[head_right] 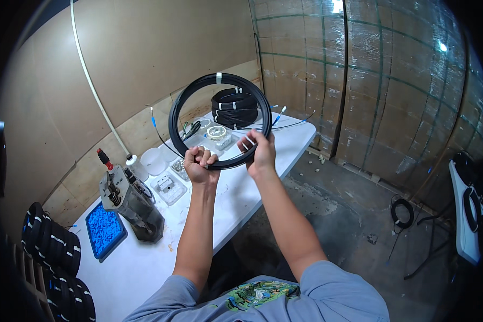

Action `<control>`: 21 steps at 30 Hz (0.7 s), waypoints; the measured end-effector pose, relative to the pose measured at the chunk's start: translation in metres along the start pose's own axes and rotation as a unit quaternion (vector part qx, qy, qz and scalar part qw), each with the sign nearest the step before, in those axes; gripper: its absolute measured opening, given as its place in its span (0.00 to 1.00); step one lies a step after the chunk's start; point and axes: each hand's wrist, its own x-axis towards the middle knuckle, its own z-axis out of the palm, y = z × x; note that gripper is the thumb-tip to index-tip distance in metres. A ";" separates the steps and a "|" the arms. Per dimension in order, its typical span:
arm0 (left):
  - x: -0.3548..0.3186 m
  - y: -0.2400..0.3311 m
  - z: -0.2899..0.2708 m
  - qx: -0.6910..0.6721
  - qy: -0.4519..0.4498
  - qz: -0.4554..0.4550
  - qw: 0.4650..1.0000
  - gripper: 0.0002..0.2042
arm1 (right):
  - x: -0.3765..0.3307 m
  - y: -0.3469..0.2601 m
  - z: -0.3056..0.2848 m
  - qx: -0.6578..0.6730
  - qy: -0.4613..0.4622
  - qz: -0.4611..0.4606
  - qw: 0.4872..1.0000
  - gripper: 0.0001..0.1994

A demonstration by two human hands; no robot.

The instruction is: The recorder prepares and terminates fiber optic cable ends using a specialized machine and connectors at a workbench.

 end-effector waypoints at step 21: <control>-0.003 0.057 -0.008 0.319 0.085 0.000 0.944 0.18 | 0.017 -0.012 -0.014 -0.078 -0.029 0.024 0.996 0.18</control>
